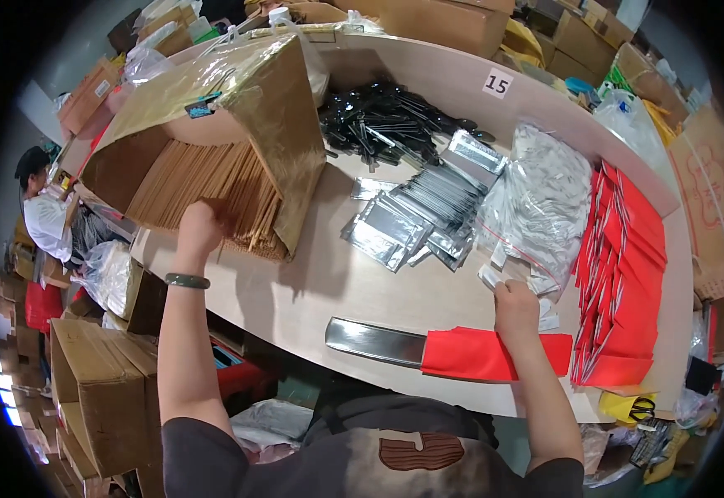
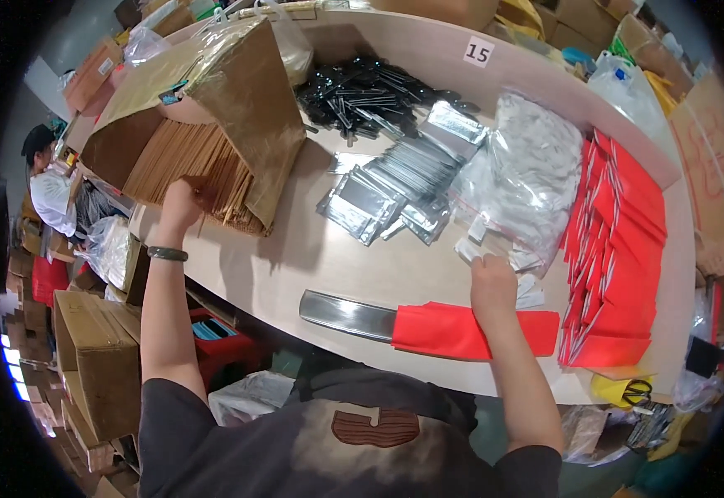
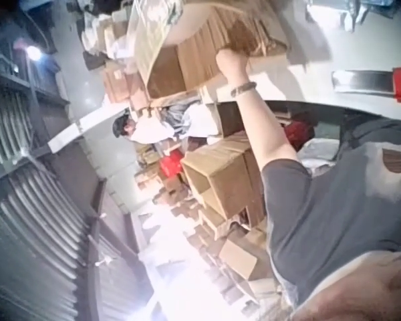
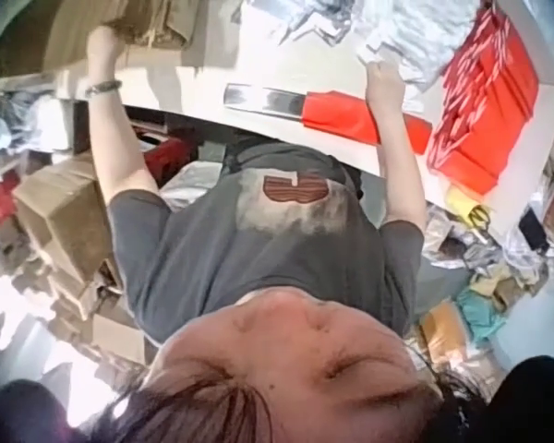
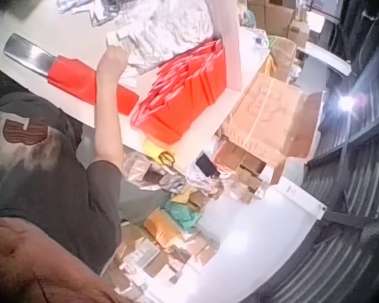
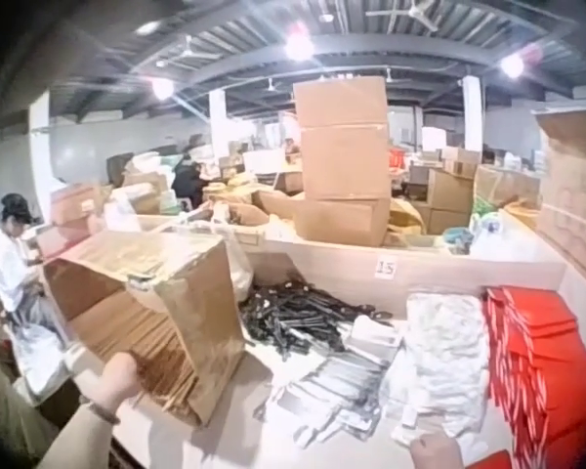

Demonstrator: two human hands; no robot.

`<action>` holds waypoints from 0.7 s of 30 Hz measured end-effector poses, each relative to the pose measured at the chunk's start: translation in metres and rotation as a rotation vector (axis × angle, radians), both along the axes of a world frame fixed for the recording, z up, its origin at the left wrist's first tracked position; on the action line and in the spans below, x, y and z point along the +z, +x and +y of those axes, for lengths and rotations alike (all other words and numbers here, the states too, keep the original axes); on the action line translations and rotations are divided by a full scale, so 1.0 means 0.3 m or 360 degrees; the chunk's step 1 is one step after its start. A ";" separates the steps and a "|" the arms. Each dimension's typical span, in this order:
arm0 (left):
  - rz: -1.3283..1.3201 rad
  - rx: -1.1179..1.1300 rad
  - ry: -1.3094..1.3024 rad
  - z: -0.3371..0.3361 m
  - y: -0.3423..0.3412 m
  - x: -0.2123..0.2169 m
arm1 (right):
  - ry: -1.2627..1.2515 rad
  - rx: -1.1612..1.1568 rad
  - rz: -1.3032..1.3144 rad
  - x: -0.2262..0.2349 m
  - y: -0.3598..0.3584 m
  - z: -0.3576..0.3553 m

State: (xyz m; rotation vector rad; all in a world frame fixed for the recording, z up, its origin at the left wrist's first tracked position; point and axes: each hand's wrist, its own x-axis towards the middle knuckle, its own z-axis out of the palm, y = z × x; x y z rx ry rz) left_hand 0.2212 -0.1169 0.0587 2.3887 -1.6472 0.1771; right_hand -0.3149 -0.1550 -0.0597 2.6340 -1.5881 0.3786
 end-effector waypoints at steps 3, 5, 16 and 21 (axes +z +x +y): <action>0.0312 -0.0061 0.0059 -0.024 -0.028 -0.020 | -0.0219 0.0071 -0.0267 0.073 0.078 -0.024; 0.0309 -0.0134 -0.0078 -0.024 -0.021 -0.060 | -0.0117 0.0196 -0.0511 0.083 0.221 -0.043; 0.1128 0.0238 -0.0927 0.160 -0.103 -0.076 | -0.0492 0.0575 -0.0312 -0.021 0.559 -0.125; 0.1541 0.0189 -0.1408 0.378 -0.350 -0.316 | -0.0132 0.0706 -0.0413 0.024 0.548 -0.120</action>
